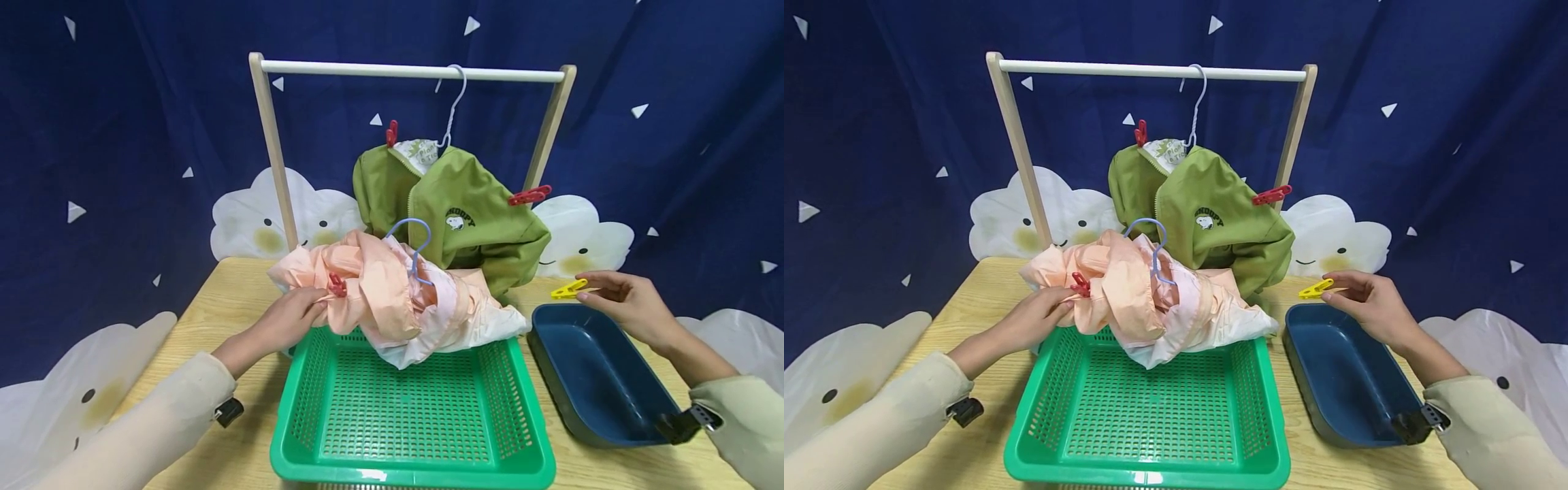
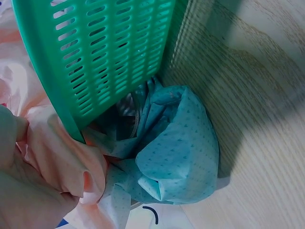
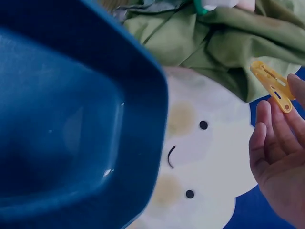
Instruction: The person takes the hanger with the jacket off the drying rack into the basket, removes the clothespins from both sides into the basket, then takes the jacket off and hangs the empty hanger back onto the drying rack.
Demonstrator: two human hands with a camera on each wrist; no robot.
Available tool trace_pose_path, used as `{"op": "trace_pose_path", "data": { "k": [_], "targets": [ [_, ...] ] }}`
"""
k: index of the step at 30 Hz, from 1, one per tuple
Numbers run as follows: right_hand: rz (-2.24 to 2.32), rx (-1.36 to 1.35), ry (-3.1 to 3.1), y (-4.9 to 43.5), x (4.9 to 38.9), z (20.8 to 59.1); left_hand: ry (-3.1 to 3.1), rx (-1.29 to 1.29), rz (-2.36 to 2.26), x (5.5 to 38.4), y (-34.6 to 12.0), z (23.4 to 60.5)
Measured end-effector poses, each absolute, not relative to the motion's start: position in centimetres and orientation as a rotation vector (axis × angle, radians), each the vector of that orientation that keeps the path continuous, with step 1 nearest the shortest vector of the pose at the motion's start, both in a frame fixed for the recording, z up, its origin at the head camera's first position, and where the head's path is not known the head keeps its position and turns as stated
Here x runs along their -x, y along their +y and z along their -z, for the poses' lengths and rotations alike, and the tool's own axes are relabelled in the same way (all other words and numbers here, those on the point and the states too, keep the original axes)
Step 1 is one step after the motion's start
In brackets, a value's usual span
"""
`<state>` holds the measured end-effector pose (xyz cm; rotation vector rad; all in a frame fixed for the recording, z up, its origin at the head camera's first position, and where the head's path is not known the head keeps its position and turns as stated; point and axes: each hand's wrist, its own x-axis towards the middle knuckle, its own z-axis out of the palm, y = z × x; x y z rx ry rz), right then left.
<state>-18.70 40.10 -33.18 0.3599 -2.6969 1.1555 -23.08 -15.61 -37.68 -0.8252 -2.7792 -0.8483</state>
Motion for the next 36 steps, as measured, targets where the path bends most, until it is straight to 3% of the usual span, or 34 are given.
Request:
{"op": "trace_pose_path", "data": {
  "k": [36],
  "targets": [
    [-1.050,-0.346,-3.027,41.2,21.7,39.0,-2.801,0.813,0.854,23.1,-15.6,37.4]
  ]
}}
